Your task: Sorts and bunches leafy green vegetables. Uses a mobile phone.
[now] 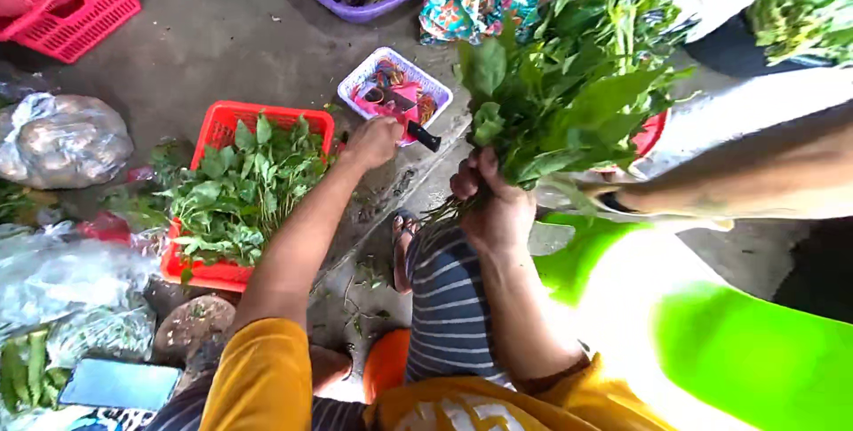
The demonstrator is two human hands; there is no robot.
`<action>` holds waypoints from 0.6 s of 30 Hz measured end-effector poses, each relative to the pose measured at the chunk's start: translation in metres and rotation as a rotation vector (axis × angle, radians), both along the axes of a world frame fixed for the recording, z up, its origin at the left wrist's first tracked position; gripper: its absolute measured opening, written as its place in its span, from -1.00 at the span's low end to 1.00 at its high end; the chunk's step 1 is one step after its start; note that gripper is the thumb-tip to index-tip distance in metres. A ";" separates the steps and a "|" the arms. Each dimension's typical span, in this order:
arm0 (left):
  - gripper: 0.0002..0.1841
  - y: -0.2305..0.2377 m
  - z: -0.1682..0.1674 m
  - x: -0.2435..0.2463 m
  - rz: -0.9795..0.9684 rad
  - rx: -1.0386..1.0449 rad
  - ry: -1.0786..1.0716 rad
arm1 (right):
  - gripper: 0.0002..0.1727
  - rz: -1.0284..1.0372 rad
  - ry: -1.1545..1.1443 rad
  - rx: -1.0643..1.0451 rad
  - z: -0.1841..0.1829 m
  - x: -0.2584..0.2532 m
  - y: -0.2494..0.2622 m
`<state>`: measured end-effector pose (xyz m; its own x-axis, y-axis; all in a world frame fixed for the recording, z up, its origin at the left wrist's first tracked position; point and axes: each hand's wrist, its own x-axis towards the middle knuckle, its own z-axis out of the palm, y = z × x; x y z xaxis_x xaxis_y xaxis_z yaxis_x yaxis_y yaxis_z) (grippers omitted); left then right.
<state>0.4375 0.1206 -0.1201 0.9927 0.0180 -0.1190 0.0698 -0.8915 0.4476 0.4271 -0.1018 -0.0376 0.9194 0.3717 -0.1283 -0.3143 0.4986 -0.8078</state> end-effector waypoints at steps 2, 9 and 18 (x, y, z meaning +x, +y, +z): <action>-0.70 0.002 -0.018 0.022 0.069 0.197 0.112 | -0.81 -0.011 -0.018 -0.030 0.001 -0.001 -0.002; -0.73 -0.008 -0.016 0.029 0.215 0.377 0.231 | -0.80 -0.034 -0.077 -0.084 0.000 -0.005 -0.004; -0.73 -0.007 -0.025 0.026 0.096 0.413 0.150 | -0.79 -0.080 -0.094 -0.088 -0.004 -0.005 -0.009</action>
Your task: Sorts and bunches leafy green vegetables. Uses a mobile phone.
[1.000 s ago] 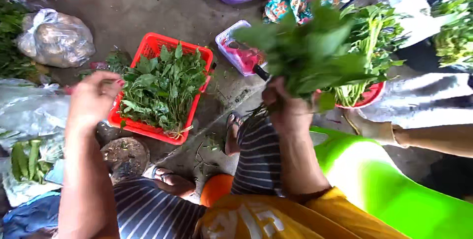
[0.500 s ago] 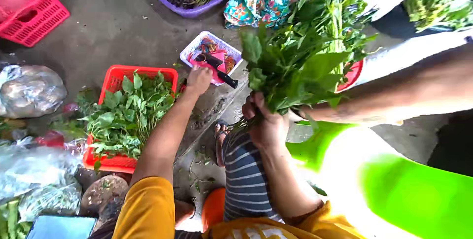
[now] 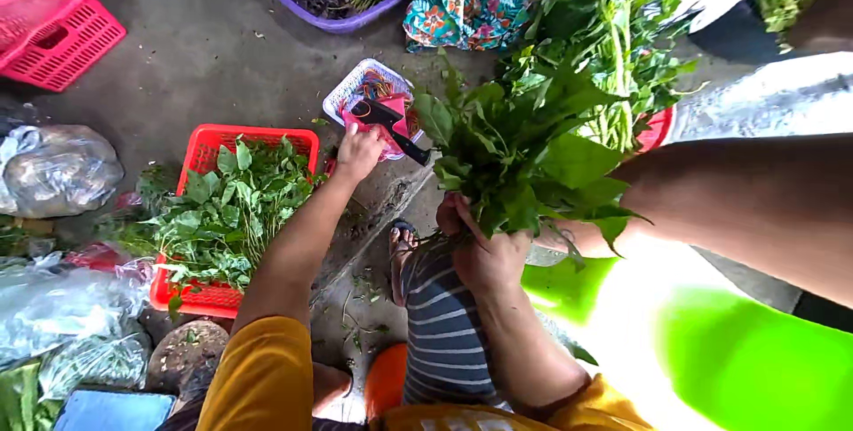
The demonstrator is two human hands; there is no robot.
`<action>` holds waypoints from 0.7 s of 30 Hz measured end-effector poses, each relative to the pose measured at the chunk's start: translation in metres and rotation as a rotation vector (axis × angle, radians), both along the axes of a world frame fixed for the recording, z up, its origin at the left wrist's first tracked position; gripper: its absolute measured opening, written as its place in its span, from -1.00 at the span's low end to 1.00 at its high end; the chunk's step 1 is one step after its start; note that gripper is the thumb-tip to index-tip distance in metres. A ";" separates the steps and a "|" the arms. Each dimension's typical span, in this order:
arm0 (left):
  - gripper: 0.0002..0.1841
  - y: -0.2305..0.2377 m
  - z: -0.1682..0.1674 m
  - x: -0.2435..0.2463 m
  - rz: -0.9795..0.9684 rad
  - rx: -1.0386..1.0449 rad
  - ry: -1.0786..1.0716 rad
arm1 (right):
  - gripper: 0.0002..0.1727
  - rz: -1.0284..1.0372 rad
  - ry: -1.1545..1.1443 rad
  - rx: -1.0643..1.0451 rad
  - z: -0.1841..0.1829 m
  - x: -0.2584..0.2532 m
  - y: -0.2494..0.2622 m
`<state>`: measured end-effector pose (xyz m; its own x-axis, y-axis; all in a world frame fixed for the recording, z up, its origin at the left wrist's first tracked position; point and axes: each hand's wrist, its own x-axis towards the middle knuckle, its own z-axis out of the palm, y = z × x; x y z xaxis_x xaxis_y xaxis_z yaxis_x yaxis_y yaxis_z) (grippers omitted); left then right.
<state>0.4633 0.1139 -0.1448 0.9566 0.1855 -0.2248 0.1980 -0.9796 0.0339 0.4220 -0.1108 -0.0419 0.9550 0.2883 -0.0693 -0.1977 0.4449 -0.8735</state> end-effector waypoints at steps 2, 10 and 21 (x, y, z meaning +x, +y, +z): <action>-0.71 0.000 0.000 0.002 0.017 0.008 -0.011 | -0.77 0.012 -0.002 0.002 0.001 0.000 0.001; -0.67 0.020 -0.018 0.002 0.013 0.046 -0.176 | -0.77 0.022 0.000 -0.003 -0.002 -0.002 0.003; -0.65 0.014 0.025 0.013 0.034 -0.024 0.121 | -0.78 0.066 -0.018 0.006 -0.001 -0.004 0.009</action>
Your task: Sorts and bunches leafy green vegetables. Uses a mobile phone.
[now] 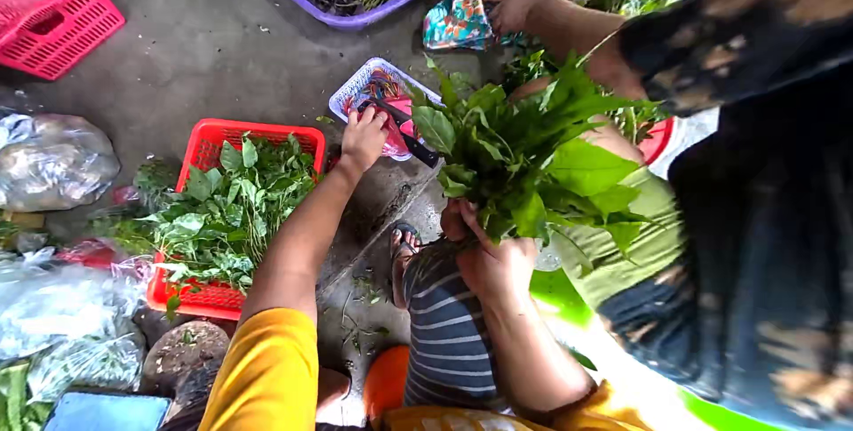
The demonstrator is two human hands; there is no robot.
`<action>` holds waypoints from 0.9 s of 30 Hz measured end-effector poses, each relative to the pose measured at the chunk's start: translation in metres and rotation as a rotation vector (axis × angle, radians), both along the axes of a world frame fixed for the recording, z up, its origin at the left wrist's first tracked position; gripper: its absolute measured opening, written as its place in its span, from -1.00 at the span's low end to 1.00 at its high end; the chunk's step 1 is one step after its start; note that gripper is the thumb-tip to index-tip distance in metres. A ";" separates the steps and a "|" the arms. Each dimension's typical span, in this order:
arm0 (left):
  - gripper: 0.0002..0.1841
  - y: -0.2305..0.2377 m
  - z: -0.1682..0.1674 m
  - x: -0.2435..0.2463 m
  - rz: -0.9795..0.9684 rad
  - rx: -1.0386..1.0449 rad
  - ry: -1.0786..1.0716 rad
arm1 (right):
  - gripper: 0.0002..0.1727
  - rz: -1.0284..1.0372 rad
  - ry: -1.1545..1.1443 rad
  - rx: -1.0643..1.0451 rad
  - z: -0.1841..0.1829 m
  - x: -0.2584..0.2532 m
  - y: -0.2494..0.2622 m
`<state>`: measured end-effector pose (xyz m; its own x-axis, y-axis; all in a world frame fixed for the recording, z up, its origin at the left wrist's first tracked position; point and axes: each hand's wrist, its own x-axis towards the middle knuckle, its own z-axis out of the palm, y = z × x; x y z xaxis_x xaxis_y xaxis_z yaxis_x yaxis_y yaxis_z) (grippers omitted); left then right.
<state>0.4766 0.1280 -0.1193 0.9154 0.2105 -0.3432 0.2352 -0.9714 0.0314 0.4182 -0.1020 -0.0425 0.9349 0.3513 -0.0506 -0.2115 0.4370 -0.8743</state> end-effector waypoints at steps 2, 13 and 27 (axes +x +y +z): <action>-0.69 -0.001 -0.001 -0.002 0.028 -0.031 -0.076 | -0.76 0.010 -0.008 -0.005 0.001 0.001 0.001; -0.75 0.021 0.011 -0.003 0.123 -0.241 -0.135 | -0.61 0.014 0.385 -0.468 0.111 -0.001 0.032; -0.69 0.006 -0.009 -0.007 -0.022 -0.057 -0.125 | -0.80 0.036 0.021 0.011 0.003 0.003 0.001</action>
<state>0.4693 0.1342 -0.1284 0.9560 0.1734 -0.2367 0.2048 -0.9720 0.1150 0.4207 -0.1006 -0.0397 0.9205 0.3851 -0.0659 -0.2452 0.4381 -0.8648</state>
